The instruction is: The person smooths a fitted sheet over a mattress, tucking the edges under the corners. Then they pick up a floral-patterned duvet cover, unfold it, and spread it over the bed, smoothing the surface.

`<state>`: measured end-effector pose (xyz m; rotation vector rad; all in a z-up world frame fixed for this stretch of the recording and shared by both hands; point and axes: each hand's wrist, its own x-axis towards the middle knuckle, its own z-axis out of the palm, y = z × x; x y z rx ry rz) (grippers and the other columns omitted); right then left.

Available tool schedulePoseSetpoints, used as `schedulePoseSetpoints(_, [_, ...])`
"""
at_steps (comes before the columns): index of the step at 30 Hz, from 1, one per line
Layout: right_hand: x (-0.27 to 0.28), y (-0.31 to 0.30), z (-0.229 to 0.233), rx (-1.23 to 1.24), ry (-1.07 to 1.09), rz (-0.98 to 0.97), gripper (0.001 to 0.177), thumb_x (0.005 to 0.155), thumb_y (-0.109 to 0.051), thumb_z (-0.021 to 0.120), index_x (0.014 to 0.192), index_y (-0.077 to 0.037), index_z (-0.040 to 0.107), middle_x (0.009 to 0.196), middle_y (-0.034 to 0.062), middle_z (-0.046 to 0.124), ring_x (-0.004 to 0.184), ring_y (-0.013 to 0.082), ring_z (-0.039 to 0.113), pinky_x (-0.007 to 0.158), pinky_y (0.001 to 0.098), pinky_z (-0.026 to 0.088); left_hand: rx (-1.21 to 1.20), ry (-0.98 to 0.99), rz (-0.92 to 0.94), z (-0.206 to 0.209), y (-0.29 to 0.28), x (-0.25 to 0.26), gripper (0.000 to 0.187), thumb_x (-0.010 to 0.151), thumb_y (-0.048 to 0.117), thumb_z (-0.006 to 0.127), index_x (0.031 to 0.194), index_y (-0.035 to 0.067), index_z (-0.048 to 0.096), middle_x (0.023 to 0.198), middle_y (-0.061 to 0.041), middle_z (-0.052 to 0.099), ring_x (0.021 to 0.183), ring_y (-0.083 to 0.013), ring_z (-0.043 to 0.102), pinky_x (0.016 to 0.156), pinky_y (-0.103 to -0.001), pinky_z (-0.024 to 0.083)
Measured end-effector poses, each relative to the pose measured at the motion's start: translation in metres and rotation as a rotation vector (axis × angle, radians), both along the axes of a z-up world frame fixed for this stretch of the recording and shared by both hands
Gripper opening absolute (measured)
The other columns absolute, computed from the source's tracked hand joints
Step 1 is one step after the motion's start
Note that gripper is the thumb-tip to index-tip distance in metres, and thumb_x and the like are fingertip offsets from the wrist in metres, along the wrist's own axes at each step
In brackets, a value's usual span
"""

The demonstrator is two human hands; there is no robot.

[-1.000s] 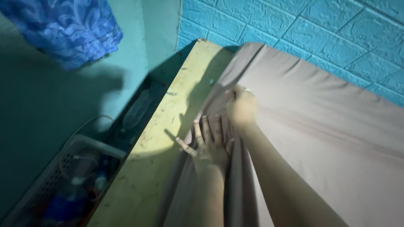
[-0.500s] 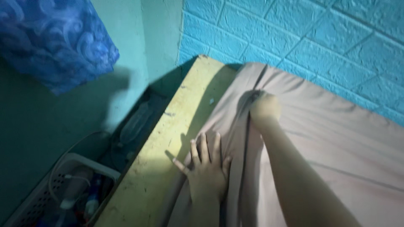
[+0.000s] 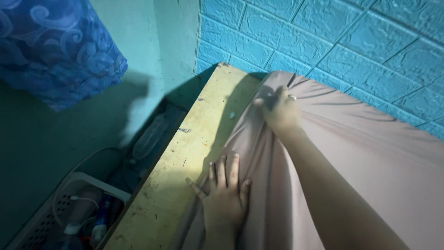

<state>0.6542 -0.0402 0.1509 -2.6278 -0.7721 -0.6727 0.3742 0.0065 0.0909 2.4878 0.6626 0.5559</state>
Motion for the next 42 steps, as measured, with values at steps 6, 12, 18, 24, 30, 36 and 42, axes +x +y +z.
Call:
schedulePoseSetpoints(6, [-0.006,0.026,0.012,-0.235,0.201,-0.176,0.048,0.094,-0.046,0.060,0.115,-0.004,0.067,0.111,0.0240,0.067,0.104,0.0441,0.067,0.087,0.0513,0.053,-0.006,0.052,-0.014,0.003,0.004,0.009,0.068,0.098,0.055,0.037,0.160,0.029,0.025,0.162,-0.008,0.032,0.151,-0.0370,0.026,0.103,-0.084,-0.002])
schedulePoseSetpoints(12, [0.009,0.026,-0.005,-0.222,0.049,-0.105,0.033,0.104,-0.027,0.048,0.107,-0.003,0.071,0.107,0.0249,0.070,0.098,0.0444,0.070,0.084,0.0541,0.054,0.083,0.024,-0.004,0.005,0.007,0.019,0.066,0.099,0.052,0.034,0.158,0.025,0.020,0.160,-0.013,0.036,0.147,-0.0378,0.030,0.104,-0.089,-0.005])
schedulePoseSetpoints(18, [0.002,0.028,-0.001,-0.146,-0.098,-0.092,0.024,0.094,-0.016,0.053,0.106,-0.003,0.069,0.106,0.0239,0.067,0.094,0.0438,0.068,0.078,0.0534,0.054,0.015,0.117,-0.047,0.004,0.009,0.018,0.071,0.099,0.053,0.034,0.163,0.028,0.015,0.160,-0.013,0.036,0.150,-0.0374,0.029,0.104,-0.086,-0.006])
schedulePoseSetpoints(24, [0.014,0.052,-0.009,-0.197,-0.119,-0.040,0.027,0.095,-0.010,0.052,0.116,-0.005,0.067,0.106,0.0213,0.068,0.093,0.0420,0.069,0.078,0.0527,0.054,0.039,0.017,-0.039,-0.003,0.008,0.023,0.065,0.101,0.052,0.032,0.158,0.025,0.016,0.160,-0.012,0.038,0.146,-0.0388,0.033,0.106,-0.089,-0.004])
schedulePoseSetpoints(30, [0.002,0.062,-0.026,-0.425,0.049,-0.042,0.029,0.100,-0.022,0.053,0.119,-0.006,0.068,0.119,0.0174,0.069,0.113,0.0382,0.064,0.095,0.0536,0.050,-0.033,0.068,-0.066,-0.007,0.011,0.021,0.065,0.100,0.053,0.034,0.157,0.026,0.020,0.159,-0.012,0.040,0.146,-0.0416,0.032,0.105,-0.087,0.000])
schedulePoseSetpoints(36, [-0.141,0.001,0.003,0.168,0.154,0.499,0.043,0.096,-0.037,0.064,0.131,-0.012,0.061,0.154,0.0246,0.049,0.151,0.0438,0.038,0.122,0.0600,0.034,0.107,-0.014,0.007,-0.003,0.012,0.021,0.065,0.100,0.051,0.039,0.156,0.021,0.026,0.147,-0.009,0.050,0.139,-0.0359,0.041,0.106,-0.087,0.005])
schedulePoseSetpoints(42, [-0.243,-0.073,-0.015,-0.350,0.003,0.045,0.096,0.082,-0.065,0.050,0.158,-0.011,0.028,0.164,0.0256,0.019,0.148,0.0529,0.014,0.106,0.0761,0.009,0.056,0.017,0.014,-0.007,0.012,0.022,0.064,0.098,0.051,0.044,0.156,0.027,0.030,0.140,-0.013,0.053,0.133,-0.0352,0.046,0.104,-0.083,0.012])
